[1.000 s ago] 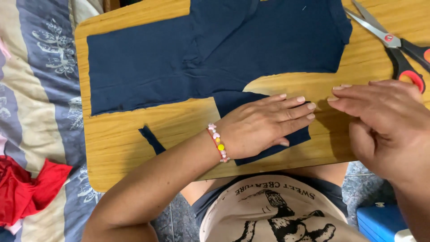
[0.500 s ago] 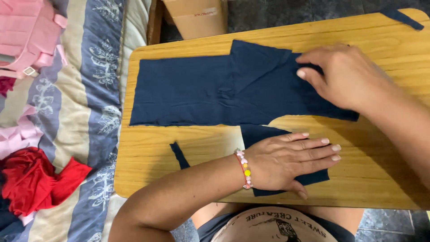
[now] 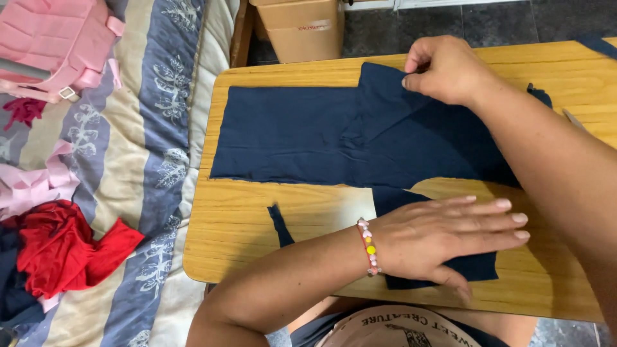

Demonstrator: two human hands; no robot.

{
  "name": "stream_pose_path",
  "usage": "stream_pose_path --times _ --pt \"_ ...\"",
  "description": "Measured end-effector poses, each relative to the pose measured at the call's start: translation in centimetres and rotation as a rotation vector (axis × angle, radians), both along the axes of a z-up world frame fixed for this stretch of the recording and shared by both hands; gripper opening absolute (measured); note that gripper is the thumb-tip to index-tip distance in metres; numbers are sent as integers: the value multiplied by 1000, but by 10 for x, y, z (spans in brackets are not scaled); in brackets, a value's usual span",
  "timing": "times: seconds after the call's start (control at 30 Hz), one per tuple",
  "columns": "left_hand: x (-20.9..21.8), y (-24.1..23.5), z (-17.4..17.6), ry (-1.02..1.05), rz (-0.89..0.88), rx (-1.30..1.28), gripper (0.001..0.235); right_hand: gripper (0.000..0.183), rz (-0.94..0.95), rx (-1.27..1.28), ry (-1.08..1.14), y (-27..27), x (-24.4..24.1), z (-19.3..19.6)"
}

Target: Cutting fabric components from a larger piece of cloth using scissors and folding them.

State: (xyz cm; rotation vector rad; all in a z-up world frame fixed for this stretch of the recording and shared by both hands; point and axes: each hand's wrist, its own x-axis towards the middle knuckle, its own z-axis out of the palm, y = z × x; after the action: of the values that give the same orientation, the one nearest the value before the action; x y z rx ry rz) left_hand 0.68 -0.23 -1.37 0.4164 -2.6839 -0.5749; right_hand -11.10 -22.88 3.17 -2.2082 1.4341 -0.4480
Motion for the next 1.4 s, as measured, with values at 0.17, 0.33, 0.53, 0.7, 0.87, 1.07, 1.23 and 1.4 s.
stream_pose_path --times 0.17,0.33,0.53,0.7,0.87,1.07,1.23,1.4 --pt "50 -29 90 388 540 -296 49 10 342 -262 -180 32 -9 39" --pt "83 -78 116 154 858 -302 132 20 555 -63 -418 74 -4 78" --pt "79 -85 98 504 865 130 21 61 328 212 -859 97 -7 57" --pt "96 -98 52 1002 749 515 12 17 236 183 -640 109 -14 24" --pt "102 -82 36 1108 639 631 7 23 98 200 -658 106 -46 20" --pt "108 -64 57 757 659 409 40 22 87 -20 -664 118 -49 26" --pt "114 -53 71 709 678 219 33 21 138 -28 -726 126 -52 31" --pt "121 -46 81 718 680 163 15 19 80 -64 -724 127 -56 34"
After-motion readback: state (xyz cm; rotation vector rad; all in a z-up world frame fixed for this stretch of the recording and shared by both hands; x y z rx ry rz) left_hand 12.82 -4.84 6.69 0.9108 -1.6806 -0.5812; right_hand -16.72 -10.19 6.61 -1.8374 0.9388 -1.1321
